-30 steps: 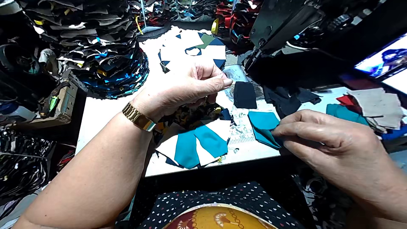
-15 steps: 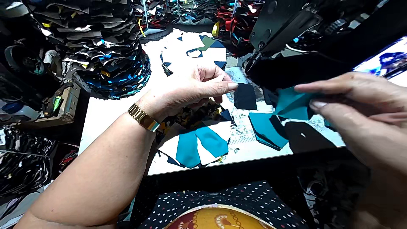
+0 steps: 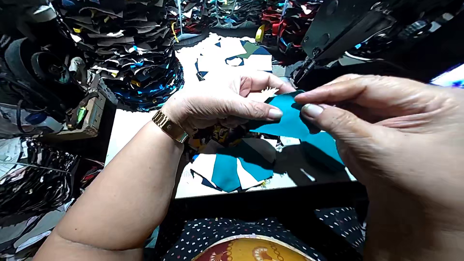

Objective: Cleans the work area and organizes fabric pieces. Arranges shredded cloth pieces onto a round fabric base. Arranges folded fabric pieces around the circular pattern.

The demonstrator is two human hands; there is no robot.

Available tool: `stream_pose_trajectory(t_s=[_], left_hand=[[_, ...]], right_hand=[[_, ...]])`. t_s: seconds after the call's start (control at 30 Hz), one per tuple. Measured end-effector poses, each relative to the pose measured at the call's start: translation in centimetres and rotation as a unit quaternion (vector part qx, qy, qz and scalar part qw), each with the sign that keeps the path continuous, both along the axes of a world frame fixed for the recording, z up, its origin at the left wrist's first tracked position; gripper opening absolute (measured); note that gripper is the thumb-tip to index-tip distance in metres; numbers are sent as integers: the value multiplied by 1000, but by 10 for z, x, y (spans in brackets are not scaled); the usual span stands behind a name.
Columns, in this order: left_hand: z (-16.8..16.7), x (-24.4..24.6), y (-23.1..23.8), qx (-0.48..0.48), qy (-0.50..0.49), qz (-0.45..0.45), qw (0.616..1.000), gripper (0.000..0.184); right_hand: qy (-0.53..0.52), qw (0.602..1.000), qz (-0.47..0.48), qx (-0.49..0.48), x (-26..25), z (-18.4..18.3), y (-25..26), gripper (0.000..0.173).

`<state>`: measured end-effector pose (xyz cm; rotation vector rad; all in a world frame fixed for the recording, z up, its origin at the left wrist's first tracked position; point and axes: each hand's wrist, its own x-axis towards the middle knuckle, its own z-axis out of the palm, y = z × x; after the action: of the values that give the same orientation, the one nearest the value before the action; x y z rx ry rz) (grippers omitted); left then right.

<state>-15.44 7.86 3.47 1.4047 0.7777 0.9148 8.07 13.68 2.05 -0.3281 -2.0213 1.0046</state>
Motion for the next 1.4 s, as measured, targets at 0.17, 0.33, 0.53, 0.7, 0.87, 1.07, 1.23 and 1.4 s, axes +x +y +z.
stream_pose_trajectory(t_s=[0.17,0.33,0.53,0.7,0.87,1.07,1.23,1.4], left_hand=[[2,-5,2,19,165,35,985,31],[-1,-6,6,34,312,36,949,35],[-2,4,6,59,429,56,900,46],[2,5,4,96,454,97,880,54],[6,-2,3,102,476,107,867,48],[9,5,0,92,530,90,839,51],[1,-2,5,141,440,92,882,46],[0,-3,3,80,224,130,963,20]], right_hand=[[-74,992,-101,-6,-2,-19,-12,15],[-148,980,-130,5,-6,-29,-12,14],[-219,954,-148,139,-13,-36,-8,12],[-213,945,-134,210,-11,-31,-7,10],[-216,942,-22,258,-10,-33,-1,26],[-277,920,-16,277,-4,-29,-16,29],[-234,942,-19,240,0,-21,-24,23],[-241,943,0,228,-6,-36,-29,33]])
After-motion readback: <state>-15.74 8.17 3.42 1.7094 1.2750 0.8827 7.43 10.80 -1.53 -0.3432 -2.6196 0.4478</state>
